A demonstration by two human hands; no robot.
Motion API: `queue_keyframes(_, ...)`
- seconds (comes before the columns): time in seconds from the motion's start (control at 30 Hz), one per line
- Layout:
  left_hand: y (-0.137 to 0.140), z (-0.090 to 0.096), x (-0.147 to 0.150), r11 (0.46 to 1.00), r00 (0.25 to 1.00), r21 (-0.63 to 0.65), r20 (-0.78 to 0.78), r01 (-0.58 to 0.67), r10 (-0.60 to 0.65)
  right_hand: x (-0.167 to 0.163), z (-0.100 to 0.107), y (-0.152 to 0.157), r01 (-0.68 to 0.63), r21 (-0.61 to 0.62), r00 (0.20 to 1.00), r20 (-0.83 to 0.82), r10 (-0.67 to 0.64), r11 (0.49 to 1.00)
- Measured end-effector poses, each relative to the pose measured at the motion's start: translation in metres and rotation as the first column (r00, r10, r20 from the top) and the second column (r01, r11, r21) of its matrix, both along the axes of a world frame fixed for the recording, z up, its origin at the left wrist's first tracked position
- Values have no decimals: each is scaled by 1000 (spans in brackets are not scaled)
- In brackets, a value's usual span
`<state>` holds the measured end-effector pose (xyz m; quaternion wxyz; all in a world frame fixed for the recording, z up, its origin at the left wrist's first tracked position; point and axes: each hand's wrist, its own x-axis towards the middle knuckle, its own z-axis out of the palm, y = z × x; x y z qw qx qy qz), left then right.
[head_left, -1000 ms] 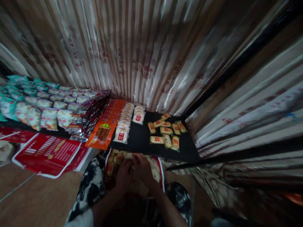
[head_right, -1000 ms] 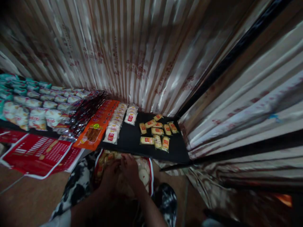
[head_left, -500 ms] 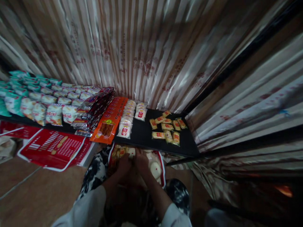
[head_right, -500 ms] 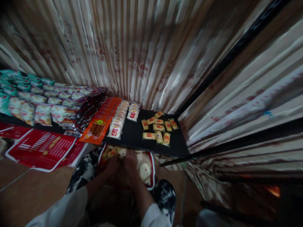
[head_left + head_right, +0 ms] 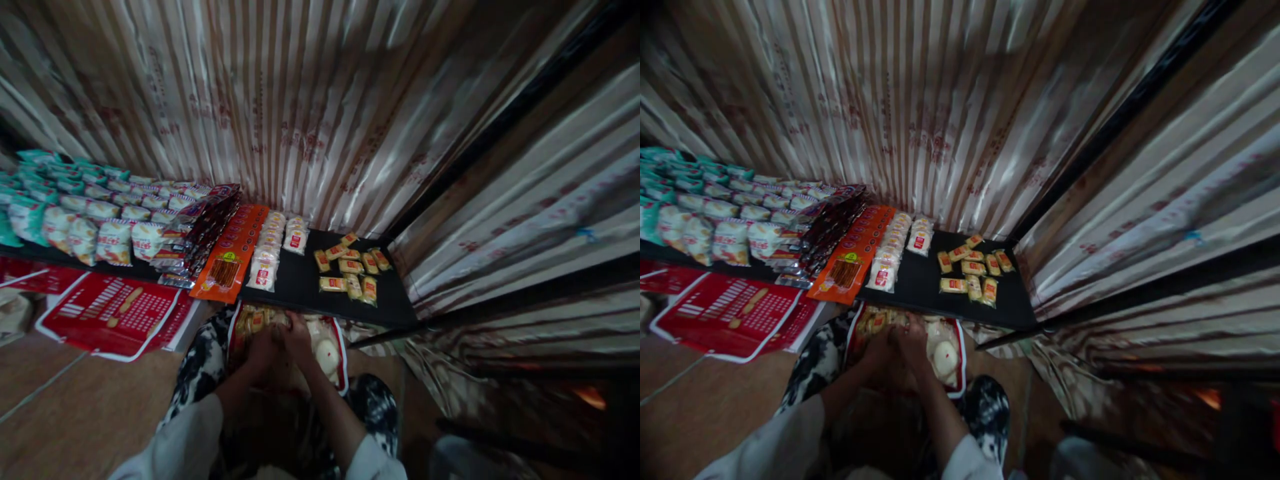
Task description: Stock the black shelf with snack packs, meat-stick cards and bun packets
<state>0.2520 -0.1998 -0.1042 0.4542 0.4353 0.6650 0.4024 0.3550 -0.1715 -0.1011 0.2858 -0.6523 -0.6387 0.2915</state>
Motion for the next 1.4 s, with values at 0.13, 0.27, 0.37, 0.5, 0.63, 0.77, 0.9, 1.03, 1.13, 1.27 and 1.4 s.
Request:
queue_keyframes(0.13, -2, 6, 3, 999, 998, -2, -44, 43, -43, -3, 3, -4, -11, -67, 960, -279, -8, 998)
queue_keyframes(0.27, -7, 15, -3, 1000, 999, -2, -23, 31, -31, -5, 11, -5, -16, -127, 874, -484, -48, 992)
queue_keyframes(0.37, -6, 21, -12, 999, 999, -32, 40, 4, -3, -1, 22, -6, -32, -121, 876, -482, -30, 992)
queue_keyframes(0.5, -4, 36, -22, 1000, 981, -24, 196, 2, 2, 6, 37, -10, 24, -10, 941, -337, -26, 1000)
queue_keyframes(0.63, -7, 57, -28, 997, 877, -10, 477, -71, 67, 10, 49, -14, 50, 60, 971, -237, -34, 997)
queue_keyframes(0.77, -10, 73, -30, 990, 796, -60, 589, -130, 140, 10, 58, -16, 68, -29, 913, -402, -74, 997)
queue_keyframes(0.9, -10, 81, -24, 980, 752, -92, 629, -179, 197, 7, 60, -21, 96, -174, 741, -645, -187, 980)
queue_keyframes(1.03, -11, 84, -13, 980, 709, -61, 682, -189, 179, 0, 58, -28, 148, -283, 541, -779, -317, 948)
queue_keyframes(1.13, -11, 80, -4, 976, 673, -52, 717, -211, 183, -6, 56, -30, 197, -319, 431, -821, -374, 927)
queue_keyframes(1.27, -4, 72, 8, 971, 650, -52, 734, -234, 196, -14, 54, -32, 153, -289, 399, -857, -327, 945)
queue_keyframes(1.4, 1, 69, 15, 981, 721, -41, 671, -192, 169, -13, 54, -32, 113, -283, 431, -850, -303, 953)
